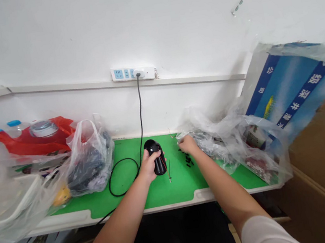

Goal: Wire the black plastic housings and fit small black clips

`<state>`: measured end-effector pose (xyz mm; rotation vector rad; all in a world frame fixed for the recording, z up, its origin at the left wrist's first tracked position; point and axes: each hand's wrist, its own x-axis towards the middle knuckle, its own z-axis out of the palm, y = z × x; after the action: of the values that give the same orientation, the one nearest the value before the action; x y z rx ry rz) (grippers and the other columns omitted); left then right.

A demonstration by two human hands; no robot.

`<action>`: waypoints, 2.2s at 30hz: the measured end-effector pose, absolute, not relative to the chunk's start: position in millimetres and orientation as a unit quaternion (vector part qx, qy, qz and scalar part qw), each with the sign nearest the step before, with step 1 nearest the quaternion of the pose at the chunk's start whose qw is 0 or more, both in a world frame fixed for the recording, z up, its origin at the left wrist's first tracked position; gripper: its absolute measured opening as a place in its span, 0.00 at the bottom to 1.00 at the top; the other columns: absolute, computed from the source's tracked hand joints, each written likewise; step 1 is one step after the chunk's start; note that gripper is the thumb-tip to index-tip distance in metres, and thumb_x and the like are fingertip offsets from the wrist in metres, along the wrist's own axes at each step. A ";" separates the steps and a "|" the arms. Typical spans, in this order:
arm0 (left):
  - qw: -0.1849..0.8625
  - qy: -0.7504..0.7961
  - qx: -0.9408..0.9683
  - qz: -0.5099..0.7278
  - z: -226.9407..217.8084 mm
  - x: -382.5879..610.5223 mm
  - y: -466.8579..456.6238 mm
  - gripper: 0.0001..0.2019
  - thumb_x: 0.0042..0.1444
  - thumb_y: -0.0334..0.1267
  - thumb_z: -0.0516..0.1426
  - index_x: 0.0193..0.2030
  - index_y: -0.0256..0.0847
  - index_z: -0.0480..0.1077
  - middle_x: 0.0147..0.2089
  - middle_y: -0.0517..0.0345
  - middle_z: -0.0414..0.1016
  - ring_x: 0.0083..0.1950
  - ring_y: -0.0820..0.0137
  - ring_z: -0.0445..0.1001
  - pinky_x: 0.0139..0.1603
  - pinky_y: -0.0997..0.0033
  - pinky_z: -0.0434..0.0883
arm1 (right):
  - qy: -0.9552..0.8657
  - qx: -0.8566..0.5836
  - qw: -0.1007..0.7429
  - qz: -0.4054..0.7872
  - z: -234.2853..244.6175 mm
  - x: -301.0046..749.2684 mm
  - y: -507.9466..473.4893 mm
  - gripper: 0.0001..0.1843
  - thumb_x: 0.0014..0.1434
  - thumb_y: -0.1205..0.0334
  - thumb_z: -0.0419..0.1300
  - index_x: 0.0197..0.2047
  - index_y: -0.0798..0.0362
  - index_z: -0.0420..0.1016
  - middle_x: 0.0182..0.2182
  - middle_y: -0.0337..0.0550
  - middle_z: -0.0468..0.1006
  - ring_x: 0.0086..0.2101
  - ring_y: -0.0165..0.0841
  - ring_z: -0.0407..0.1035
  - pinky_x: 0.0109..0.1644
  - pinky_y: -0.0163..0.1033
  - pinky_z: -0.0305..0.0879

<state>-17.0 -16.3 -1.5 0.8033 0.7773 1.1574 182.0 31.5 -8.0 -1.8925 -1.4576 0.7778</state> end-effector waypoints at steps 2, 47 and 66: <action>0.703 0.339 0.360 0.510 -2.4 -16.8 -16.2 0.26 0.35 0.43 0.65 0.41 0.46 0.58 0.30 0.62 0.73 0.25 0.71 0.73 0.26 0.71 0.71 | -0.538 -0.665 0.373 0.360 -13.6 176.2 13.2 0.05 0.49 0.64 0.61 0.30 0.58 0.74 0.28 0.48 0.77 0.33 0.38 0.74 0.40 0.42 0.72; 0.661 0.352 0.424 0.509 -10.0 -6.9 -21.1 0.31 0.36 0.37 0.65 0.50 0.47 0.62 0.35 0.65 0.70 0.29 0.79 0.67 0.32 0.76 0.68 | -0.304 -0.308 0.536 0.725 -20.3 158.1 -35.4 0.12 0.50 0.72 0.64 0.40 0.58 0.73 0.28 0.42 0.79 0.27 0.27 0.74 0.35 0.31 0.74; 0.663 0.347 0.422 0.511 -11.3 -7.6 -20.5 0.26 0.39 0.36 0.63 0.47 0.46 0.62 0.32 0.65 0.68 0.27 0.78 0.67 0.28 0.77 0.68 | -0.319 -0.315 0.524 0.725 -19.7 155.5 -36.9 0.09 0.48 0.67 0.67 0.33 0.59 0.75 0.21 0.39 0.75 0.22 0.24 0.71 0.28 0.27 0.71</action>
<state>-7.6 -20.5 -11.3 0.9543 0.7849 1.1550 155.5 -36.9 -19.7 -0.7536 -0.7630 1.7346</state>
